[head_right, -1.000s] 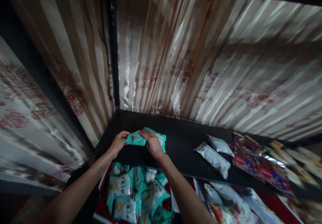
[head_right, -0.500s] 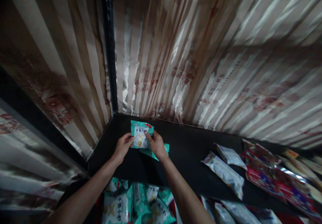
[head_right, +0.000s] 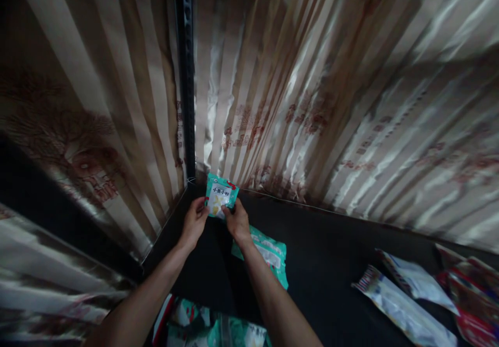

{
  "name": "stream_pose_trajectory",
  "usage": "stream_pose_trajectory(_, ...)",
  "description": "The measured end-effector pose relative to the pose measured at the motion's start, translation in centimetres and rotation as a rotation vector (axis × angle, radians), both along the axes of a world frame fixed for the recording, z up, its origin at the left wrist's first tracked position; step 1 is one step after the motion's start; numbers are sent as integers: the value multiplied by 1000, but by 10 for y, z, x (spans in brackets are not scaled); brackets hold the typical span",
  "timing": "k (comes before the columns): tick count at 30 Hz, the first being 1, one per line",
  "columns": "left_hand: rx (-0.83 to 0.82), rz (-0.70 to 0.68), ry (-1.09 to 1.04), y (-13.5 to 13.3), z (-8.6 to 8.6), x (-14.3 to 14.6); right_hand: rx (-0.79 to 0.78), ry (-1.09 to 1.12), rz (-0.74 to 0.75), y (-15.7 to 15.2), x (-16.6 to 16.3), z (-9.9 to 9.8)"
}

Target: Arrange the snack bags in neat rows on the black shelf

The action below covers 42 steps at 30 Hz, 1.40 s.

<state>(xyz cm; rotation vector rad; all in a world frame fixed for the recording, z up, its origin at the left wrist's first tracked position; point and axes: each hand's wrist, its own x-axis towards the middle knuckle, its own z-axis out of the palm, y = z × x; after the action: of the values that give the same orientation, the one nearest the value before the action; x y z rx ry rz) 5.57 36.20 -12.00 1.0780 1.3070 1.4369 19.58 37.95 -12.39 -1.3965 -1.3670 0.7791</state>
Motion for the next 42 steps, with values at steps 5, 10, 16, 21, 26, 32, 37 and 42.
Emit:
stream_pose_trajectory(5, 13, -58, -40, 3, -1, -3, 71, -24, -65, 50, -13, -5)
stream_pose_trajectory(10, -91, -155, -136, 6, -7, -3, 71, -87, -140, 86, -26, -12)
stream_pose_trajectory(16, -181, -111, -189, 5, -4, -1, 77, -105, -107, 113, -42, -24)
stream_pose_trajectory(21, -223, 33, -116, 10, -8, -9, 75, -77, 26, 123, -54, -30)
stream_pose_trajectory(26, -204, 68, -21, 16, -19, -11, 51, -107, 120, 128, -62, -26)
stream_pose_trajectory(32, -180, 81, 10, 18, -22, -12, -68, -197, -26, 121, -71, -18)
stream_pose_trajectory(37, -136, 76, 36, 16, -18, -14, 10, -247, -80, 75, -58, -12)
stream_pose_trajectory(42, -80, -40, 116, -2, -12, -6, 168, -483, -100, -3, 3, -1)
